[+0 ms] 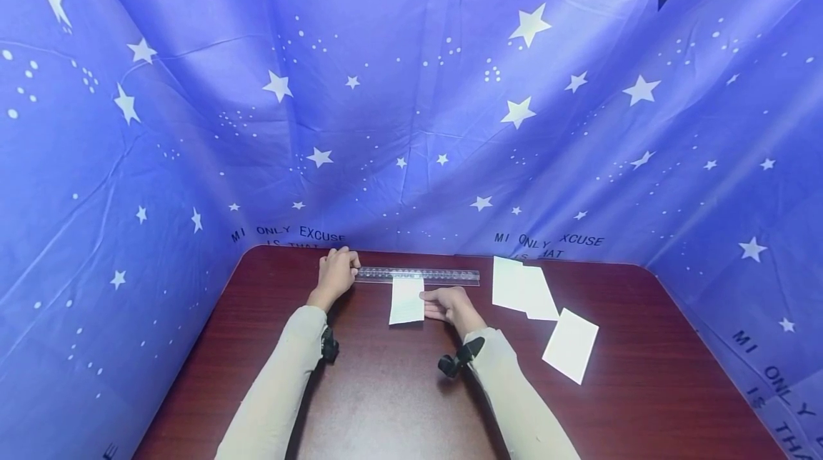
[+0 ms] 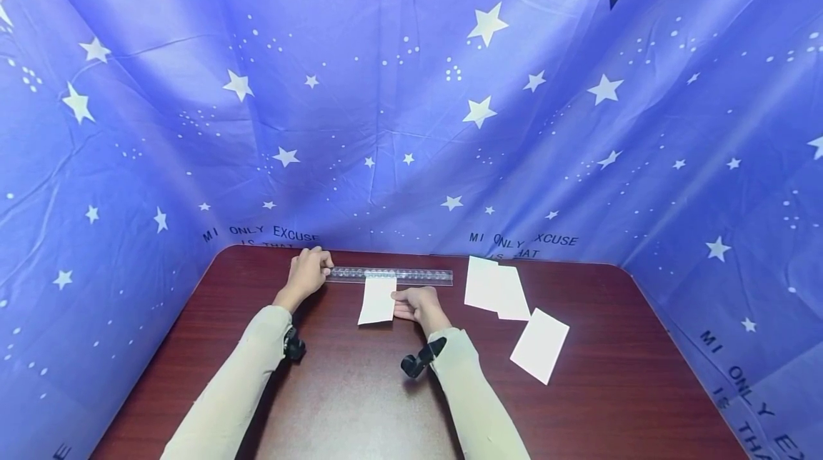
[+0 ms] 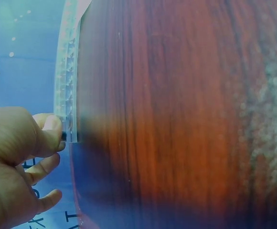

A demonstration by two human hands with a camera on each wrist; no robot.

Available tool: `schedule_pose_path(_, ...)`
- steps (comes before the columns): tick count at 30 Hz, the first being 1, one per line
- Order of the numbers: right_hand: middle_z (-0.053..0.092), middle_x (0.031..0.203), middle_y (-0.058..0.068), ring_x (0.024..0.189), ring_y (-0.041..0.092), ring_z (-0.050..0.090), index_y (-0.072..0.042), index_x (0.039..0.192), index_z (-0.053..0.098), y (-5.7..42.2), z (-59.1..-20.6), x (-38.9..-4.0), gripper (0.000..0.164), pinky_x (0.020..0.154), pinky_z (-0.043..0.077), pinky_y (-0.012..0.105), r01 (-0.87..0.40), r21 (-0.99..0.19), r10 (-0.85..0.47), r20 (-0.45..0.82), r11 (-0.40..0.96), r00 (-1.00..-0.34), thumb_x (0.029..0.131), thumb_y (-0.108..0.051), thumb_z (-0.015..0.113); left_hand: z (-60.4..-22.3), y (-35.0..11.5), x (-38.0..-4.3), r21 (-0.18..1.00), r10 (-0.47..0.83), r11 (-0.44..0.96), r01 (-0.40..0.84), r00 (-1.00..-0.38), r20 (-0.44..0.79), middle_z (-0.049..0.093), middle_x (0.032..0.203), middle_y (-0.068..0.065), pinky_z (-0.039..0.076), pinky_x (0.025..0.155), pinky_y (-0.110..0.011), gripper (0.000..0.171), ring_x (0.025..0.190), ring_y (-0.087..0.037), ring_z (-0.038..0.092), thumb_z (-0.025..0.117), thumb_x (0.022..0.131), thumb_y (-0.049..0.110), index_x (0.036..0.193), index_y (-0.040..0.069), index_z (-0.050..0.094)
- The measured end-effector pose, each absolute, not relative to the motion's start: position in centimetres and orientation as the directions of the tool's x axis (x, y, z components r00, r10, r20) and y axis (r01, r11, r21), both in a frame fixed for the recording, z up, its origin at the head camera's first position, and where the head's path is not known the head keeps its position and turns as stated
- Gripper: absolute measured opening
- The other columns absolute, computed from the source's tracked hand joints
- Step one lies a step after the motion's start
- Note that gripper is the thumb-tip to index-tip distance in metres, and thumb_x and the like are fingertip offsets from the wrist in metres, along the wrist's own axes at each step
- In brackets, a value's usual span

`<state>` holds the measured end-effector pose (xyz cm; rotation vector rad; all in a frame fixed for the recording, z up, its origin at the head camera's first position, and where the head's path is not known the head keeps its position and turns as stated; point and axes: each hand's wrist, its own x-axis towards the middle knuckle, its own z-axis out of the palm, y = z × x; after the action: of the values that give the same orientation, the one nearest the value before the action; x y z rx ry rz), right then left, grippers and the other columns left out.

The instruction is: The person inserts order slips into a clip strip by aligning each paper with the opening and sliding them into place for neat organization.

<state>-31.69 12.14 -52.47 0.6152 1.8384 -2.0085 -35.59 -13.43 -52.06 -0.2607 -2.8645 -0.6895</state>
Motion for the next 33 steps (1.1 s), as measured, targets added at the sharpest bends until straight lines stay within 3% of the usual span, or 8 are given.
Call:
schedule_pose_path(7, 0.07, 0.064, 0.007, 0.057, 0.014, 0.07, 0.005, 0.097, 0.071, 12.56, -52.23, -31.99, 0.011, 0.063, 0.061, 0.029, 0.549, -0.835, -0.006, -0.549, -0.019, -0.836, 0.09, -0.003, 0.074, -52.18, -13.44, -35.68, 0.422, 0.135, 0.88, 0.22, -0.966, 0.222, 0.059, 0.09, -0.007, 0.042, 0.088, -0.05, 0.016, 0.095, -0.032, 0.053, 0.068, 0.086, -0.002, 0.078, 0.01, 0.062)
schedule_pose_path(12, 0.071, 0.065, 0.008, 0.057, 0.015, 0.07, 0.007, 0.099, 0.072, 12.5, -52.15, -32.27, 0.014, 0.064, 0.061, 0.029, 0.551, -0.835, -0.008, -0.551, 0.002, -0.835, 0.089, -0.002, 0.075, -52.32, -13.59, -35.43, 0.42, 0.147, 0.868, 0.266, -0.944, 0.296, 0.057, 0.085, -0.007, 0.041, 0.082, -0.049, 0.018, 0.088, -0.031, 0.052, 0.068, 0.081, -0.004, 0.074, 0.01, 0.059)
schedule_pose_path(21, 0.069, 0.063, 0.009, 0.056, 0.015, 0.07, 0.008, 0.095, 0.07, 12.3, -52.35, -32.17, 0.006, 0.064, 0.061, 0.03, 0.539, -0.84, 0.005, -0.541, -0.065, -0.841, 0.091, 0.003, 0.069, -51.79, -13.52, -35.12, 0.437, 0.138, 0.869, 0.233, -0.961, 0.238, 0.058, 0.088, -0.007, 0.041, 0.086, -0.051, 0.018, 0.092, -0.032, 0.052, 0.067, 0.086, -0.004, 0.076, 0.01, 0.06)
schedule_pose_path(33, 0.069, 0.06, 0.009, 0.051, 0.014, 0.069, 0.015, 0.101, 0.069, 12.31, -52.33, -31.54, 0.015, 0.061, 0.061, 0.031, 0.494, -0.861, 0.056, -0.503, -0.124, -0.862, 0.089, 0.006, 0.069, -51.75, -13.29, -35.28, 0.431, 0.13, 0.876, 0.215, -0.967, 0.218, 0.06, 0.093, -0.008, 0.041, 0.088, -0.051, 0.014, 0.096, -0.032, 0.053, 0.068, 0.087, -0.002, 0.079, 0.009, 0.063)
